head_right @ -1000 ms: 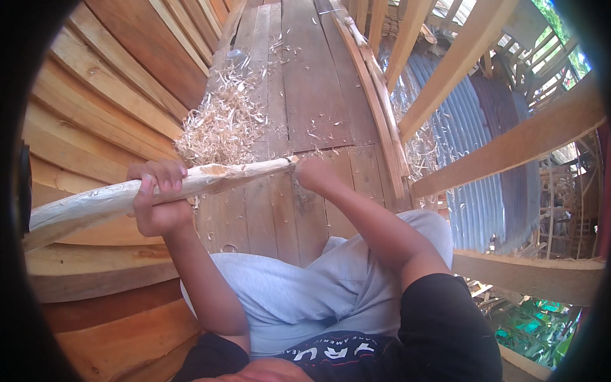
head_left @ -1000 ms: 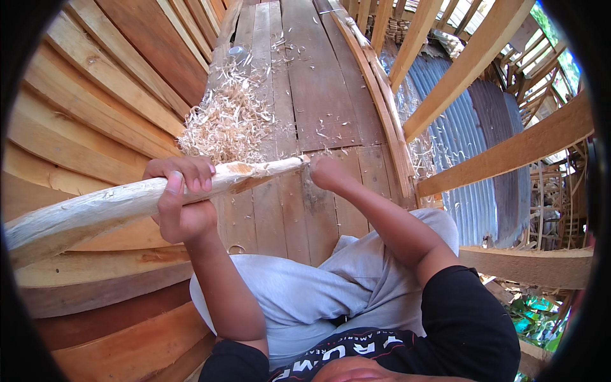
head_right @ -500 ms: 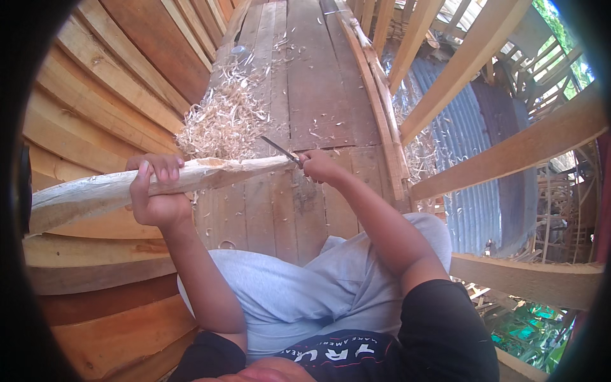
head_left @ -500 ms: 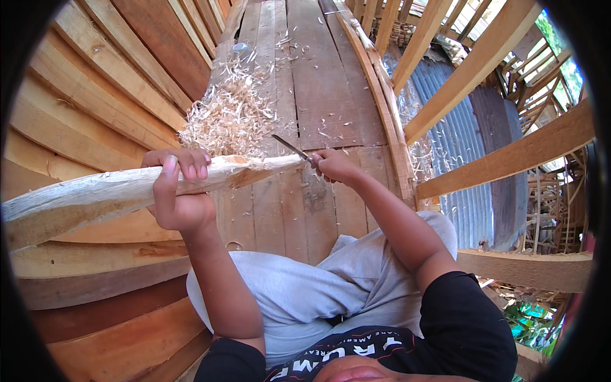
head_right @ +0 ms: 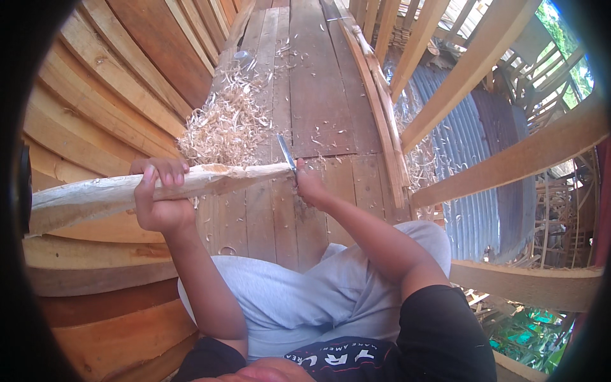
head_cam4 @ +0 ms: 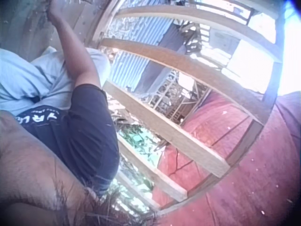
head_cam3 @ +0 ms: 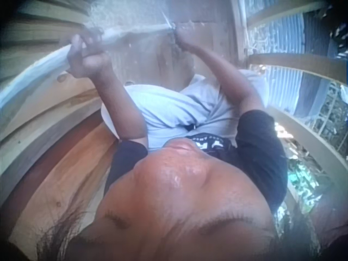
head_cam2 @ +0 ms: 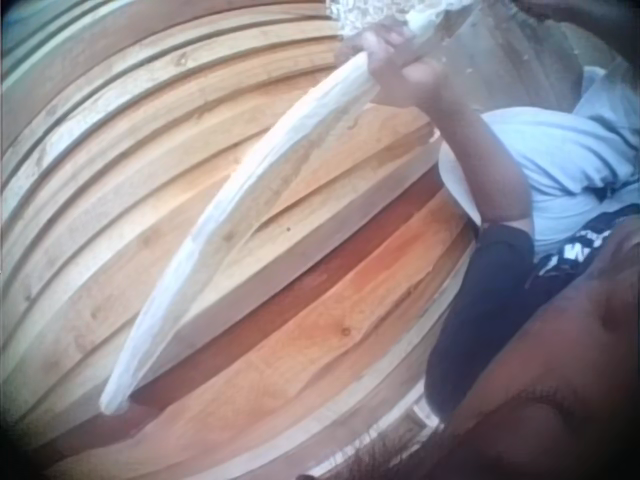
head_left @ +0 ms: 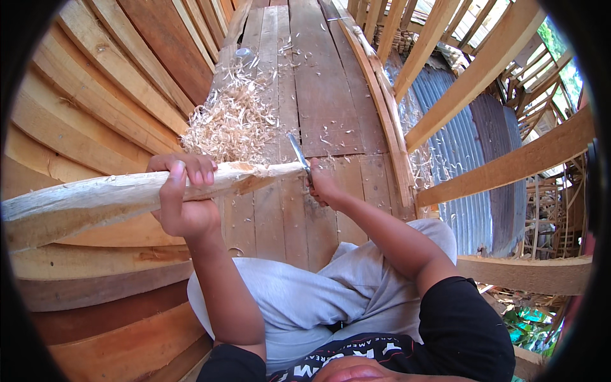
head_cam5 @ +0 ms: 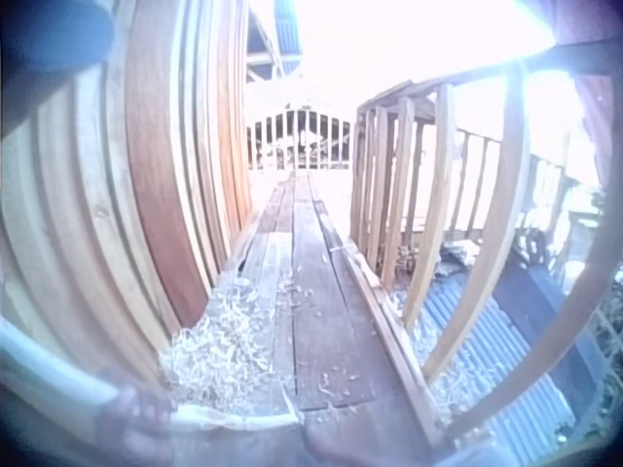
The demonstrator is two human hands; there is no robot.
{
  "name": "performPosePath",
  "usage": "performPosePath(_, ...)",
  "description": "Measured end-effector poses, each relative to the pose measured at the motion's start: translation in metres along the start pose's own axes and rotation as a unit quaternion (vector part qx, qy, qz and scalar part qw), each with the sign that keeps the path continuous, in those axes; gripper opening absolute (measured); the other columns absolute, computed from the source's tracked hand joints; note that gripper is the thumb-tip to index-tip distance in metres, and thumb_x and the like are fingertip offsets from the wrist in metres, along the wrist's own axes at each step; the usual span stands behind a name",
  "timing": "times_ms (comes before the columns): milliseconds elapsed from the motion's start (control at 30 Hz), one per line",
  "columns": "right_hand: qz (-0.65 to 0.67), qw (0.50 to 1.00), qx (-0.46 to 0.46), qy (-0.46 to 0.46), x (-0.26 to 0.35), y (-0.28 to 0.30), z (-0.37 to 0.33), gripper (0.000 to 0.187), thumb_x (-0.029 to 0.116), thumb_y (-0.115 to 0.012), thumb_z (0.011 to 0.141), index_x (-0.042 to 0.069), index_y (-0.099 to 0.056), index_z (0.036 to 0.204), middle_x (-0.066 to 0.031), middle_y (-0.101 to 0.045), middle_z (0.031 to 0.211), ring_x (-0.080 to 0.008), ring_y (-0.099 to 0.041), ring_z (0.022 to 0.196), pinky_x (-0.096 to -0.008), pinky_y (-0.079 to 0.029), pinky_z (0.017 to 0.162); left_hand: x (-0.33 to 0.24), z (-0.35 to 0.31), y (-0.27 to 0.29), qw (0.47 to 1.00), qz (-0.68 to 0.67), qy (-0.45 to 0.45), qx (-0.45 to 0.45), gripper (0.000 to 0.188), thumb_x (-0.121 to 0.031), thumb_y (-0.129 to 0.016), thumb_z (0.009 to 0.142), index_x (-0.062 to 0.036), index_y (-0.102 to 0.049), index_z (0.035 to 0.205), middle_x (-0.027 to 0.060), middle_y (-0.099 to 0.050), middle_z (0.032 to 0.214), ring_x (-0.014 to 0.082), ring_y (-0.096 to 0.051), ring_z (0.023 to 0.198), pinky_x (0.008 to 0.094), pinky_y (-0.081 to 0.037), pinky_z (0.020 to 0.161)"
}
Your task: The person carves a long wooden stick using a knife, peeling away shavings to shape the wood. The person sits on the floor and rotates the stick to work on different sides.
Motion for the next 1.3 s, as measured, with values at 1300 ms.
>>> performPosePath(1300, 0.090, 0.969, 0.202, -0.112, 0.011, 0.016, 0.006, 0.059, 0.065, -0.033, 0.093, 0.018, -0.025, 0.057, 0.0068, -0.017, 0.048, -0.0075, -0.013, 0.036, -0.0260, -0.009, 0.034, 0.001, 0.000, -0.002, 1.000, -0.002, -0.023, -0.001, 0.005, -0.007, -0.050, 0.079, -0.0042, -0.046, 0.079, 0.0069, -0.045, 0.058, 0.0173, -0.046, 0.053, 0.0351, -0.044, 0.059)
Point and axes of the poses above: each hand's wrist, its own z-axis towards the middle knuckle, its own y-axis out of the back of the hand, x = y × z, the point moved 2 cm from there along z, towards the middle knuckle
